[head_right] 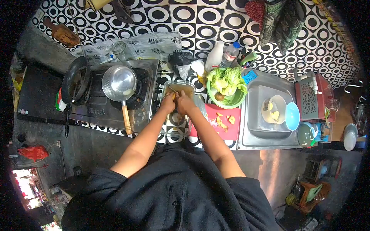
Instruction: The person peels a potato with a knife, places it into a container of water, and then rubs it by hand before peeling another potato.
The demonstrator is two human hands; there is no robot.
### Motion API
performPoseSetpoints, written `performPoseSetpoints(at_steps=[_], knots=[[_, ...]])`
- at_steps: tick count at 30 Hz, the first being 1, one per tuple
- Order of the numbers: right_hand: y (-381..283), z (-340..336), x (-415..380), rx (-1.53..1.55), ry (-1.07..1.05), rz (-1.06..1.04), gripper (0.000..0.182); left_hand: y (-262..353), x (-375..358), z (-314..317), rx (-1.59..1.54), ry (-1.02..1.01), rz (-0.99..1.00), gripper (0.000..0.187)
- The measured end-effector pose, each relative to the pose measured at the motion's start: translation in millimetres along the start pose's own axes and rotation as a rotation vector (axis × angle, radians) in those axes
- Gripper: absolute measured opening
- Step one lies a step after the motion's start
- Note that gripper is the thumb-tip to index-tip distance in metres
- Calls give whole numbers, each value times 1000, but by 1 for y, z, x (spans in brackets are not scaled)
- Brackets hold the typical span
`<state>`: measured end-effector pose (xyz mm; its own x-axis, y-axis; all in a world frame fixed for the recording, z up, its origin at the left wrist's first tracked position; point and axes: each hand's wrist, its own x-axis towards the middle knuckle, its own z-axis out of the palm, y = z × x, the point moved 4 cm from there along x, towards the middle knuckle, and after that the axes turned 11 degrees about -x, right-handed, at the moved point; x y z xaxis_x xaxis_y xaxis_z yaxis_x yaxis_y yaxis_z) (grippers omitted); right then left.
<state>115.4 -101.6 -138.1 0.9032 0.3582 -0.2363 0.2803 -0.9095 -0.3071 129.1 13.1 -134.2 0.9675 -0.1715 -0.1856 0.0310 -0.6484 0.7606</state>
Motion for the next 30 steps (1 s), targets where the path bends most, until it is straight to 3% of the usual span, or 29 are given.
performPoseSetpoints(at_steps=[3,7,9,18,24,26,30], knots=[[3,13,10,-92,63,-38,60,5,-2,-7,-19,-24,-17,43],[-3,8,-15,-156,118,-127,70,13,2,-6,-26,-9,-81,45],[-8,-9,-32,73,9,-91,70,13,-2,-5,-48,-3,-99,47],[-8,-25,-7,72,69,89,59,2,-3,-2,8,10,-33,49],[-16,-32,-40,178,121,-118,51,12,-8,-6,-52,71,21,38],[-10,-24,-30,179,117,-107,53,14,-10,-9,-104,16,-43,48],[5,-1,-4,31,71,-101,52,-6,-4,6,-39,3,17,50]])
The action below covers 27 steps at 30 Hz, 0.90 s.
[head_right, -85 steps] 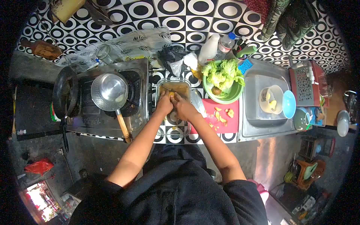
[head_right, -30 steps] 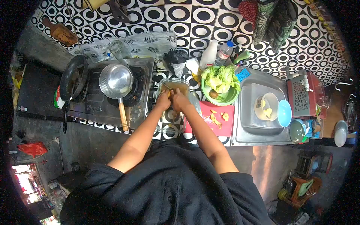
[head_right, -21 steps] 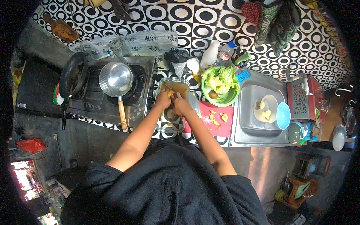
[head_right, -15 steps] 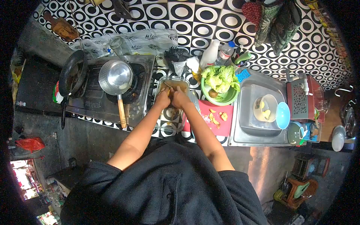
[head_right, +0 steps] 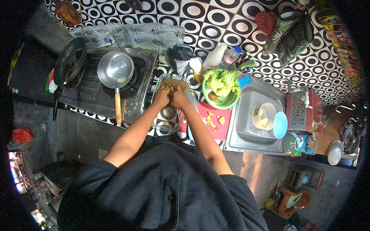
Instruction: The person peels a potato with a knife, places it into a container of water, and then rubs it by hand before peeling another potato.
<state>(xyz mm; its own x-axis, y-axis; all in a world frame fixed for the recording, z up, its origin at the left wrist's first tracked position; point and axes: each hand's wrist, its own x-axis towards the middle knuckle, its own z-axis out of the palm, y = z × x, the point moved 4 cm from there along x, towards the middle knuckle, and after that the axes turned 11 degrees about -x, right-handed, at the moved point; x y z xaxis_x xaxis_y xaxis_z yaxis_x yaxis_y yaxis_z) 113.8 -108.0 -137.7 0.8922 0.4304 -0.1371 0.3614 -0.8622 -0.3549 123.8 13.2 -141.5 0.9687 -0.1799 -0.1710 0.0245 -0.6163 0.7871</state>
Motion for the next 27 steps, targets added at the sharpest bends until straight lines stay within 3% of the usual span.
performPoseSetpoints(at_steps=[2,5,8,9,12,16,20,21,27], knots=[[4,-1,13,-99,-126,-13,52,-11,7,8,19,11,51,51],[10,14,-2,-144,116,-89,52,11,-6,0,75,-21,-48,52],[-5,-7,-30,117,154,-66,48,23,-9,-12,-35,-3,-91,43],[-15,-18,-37,156,110,-30,47,27,-10,-13,-40,-13,-86,45],[-24,-31,-31,34,-106,-27,71,27,-11,-12,-26,-41,-53,52],[-11,-12,-11,-108,96,-6,69,12,-11,-4,53,-62,-1,61],[-15,-28,-14,-126,-75,49,70,9,-7,-4,43,-49,11,62],[0,-3,-14,-47,49,27,63,12,-8,-6,25,-39,6,62],[-13,-26,-34,124,26,-31,46,17,-12,-4,-14,-3,13,59]])
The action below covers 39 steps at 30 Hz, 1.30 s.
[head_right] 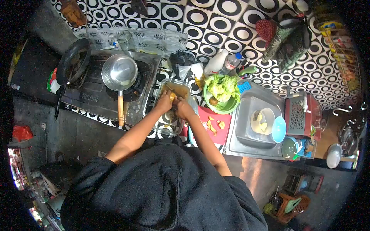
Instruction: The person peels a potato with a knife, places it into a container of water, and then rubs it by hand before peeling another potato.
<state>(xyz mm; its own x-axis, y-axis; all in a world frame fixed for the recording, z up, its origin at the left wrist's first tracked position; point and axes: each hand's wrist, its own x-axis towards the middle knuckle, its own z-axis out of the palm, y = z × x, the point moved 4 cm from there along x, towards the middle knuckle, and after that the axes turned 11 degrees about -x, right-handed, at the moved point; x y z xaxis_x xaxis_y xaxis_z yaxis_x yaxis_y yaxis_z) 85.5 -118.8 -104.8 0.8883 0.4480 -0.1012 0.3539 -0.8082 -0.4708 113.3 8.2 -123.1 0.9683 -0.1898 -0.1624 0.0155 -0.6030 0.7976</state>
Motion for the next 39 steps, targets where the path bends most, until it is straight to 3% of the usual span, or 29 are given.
performPoseSetpoints(at_steps=[2,5,6,9,10,12,15,18,21,25,26,30,33,39], knots=[[4,-8,4,76,45,5,39,-13,7,5,-9,27,19,60],[36,10,15,82,-9,201,35,4,5,-9,-50,34,-27,63],[23,-10,10,80,31,267,35,-1,7,-8,-49,100,47,65],[23,-13,11,238,200,140,39,19,9,-27,-119,109,33,61],[22,-13,11,262,176,159,41,19,11,-30,-114,181,149,59],[21,-19,11,305,133,192,46,18,14,-35,-228,143,148,63],[14,-31,6,781,225,284,54,16,15,-36,-396,83,105,58],[7,-42,4,679,224,163,58,16,11,-30,-762,14,140,44],[-15,-52,-7,383,348,97,62,18,-2,-26,-1166,-68,-128,36],[-41,-58,-21,383,365,-9,71,24,-3,-30,-1476,-105,-140,31],[-47,-58,-23,380,316,-53,75,14,0,-26,-1407,16,-145,32],[-71,-69,-24,272,190,129,80,22,-5,-28,-1168,62,-106,31],[-47,-59,-8,232,226,91,80,29,-15,-26,-981,112,-5,30],[-66,-60,-25,189,251,16,85,15,-9,-22,-1306,170,-122,33]])
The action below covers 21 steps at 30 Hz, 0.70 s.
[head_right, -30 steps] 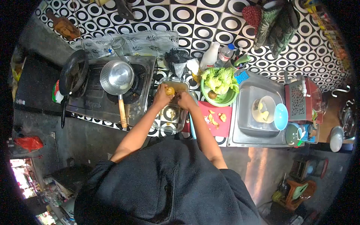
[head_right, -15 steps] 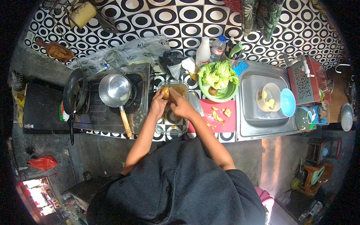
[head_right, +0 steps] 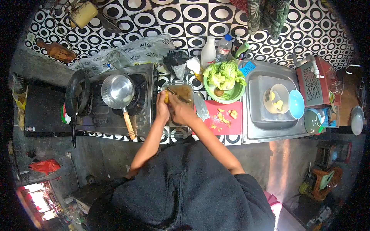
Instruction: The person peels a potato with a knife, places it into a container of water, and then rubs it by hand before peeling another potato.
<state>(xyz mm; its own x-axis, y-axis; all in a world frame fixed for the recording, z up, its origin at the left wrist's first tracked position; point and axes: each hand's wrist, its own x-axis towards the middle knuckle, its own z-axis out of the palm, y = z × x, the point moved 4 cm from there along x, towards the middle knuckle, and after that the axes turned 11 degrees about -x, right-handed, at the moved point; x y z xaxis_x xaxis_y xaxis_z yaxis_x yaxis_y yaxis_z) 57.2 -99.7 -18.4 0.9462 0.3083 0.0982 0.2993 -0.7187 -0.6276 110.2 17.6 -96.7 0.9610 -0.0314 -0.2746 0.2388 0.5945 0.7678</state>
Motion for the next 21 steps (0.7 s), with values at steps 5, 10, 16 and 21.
performPoseSetpoints(at_steps=[5,10,16,21], knots=[[3,4,-2,6,-14,34,88,8,-5,7,82,-34,96,29],[2,-7,4,-5,-60,48,87,10,-6,7,150,-11,145,30],[-6,4,-8,63,11,-45,82,26,-10,13,52,89,110,38],[-9,-6,-7,62,-51,-3,81,24,-10,7,223,37,235,38]])
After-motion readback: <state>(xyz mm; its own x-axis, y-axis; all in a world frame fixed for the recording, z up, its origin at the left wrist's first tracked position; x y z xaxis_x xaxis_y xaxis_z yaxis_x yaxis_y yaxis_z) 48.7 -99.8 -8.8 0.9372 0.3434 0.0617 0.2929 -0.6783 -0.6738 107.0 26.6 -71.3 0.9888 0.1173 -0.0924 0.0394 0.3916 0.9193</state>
